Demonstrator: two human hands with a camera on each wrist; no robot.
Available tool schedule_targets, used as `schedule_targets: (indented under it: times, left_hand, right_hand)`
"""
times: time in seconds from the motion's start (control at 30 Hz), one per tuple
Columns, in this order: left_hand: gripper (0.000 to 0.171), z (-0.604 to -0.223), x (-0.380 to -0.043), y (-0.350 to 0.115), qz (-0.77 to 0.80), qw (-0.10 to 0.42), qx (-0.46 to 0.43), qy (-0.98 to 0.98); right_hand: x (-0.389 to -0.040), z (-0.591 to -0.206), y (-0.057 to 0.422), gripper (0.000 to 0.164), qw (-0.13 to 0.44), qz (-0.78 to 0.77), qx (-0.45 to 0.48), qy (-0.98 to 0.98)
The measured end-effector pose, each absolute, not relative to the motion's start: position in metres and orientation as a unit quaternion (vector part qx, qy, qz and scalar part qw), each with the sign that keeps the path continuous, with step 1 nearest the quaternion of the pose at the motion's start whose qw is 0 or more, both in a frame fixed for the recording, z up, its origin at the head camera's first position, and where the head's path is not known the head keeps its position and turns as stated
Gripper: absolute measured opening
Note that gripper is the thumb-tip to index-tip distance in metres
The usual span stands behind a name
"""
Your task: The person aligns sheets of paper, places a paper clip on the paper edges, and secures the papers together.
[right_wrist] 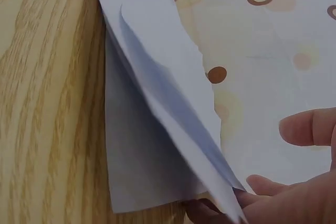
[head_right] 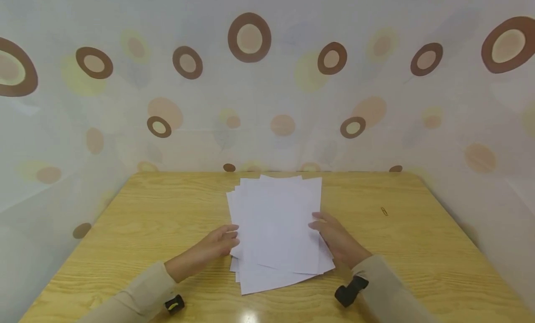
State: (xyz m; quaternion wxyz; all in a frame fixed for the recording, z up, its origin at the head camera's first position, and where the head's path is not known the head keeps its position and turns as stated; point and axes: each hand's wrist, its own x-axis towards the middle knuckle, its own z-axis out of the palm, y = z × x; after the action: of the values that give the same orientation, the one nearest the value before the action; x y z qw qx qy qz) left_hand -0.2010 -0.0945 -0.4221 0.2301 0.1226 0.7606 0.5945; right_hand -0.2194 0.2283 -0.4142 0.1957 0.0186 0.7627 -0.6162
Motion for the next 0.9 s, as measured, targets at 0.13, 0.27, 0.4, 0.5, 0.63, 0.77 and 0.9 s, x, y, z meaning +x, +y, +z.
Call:
schedule_targets:
  times: [0.13,0.27,0.4,0.5,0.63,0.77,0.9]
  left_hand:
    - [0.06,-0.42,-0.199,-0.094,0.597,0.233,0.123,0.758]
    - [0.06,-0.42,-0.198,-0.094,0.595,0.233,0.124,0.759]
    - [0.06,-0.42,-0.199,-0.094,0.596,0.231,0.124,0.759]
    - [0.061,-0.42,-0.199,-0.094,0.597,0.231,0.124,0.758]
    - [0.06,-0.42,-0.199,-0.094,0.598,0.23,0.125,0.758]
    - [0.058,-0.42,-0.198,-0.094,0.597,0.226,0.125,0.76]
    - [0.058,-0.421,-0.198,-0.094,0.592,0.223,0.123,0.764]
  right_hand:
    - [-0.218,-0.414,0.222,0.063,0.179,-0.602,0.012,0.778]
    - [-0.217,-0.412,0.219,0.063,0.178,-0.611,0.014,0.771]
    - [-0.218,-0.413,0.219,0.063,0.176,-0.613,0.024,0.77]
    - [-0.218,-0.415,0.221,0.066,0.17,-0.609,0.033,0.774]
    - [-0.221,-0.42,0.225,0.069,0.165,-0.614,0.038,0.771]
    - [-0.223,-0.423,0.227,0.071,0.168,-0.61,0.033,0.773]
    - [-0.225,-0.426,0.228,0.07,0.171,-0.6,0.037,0.781]
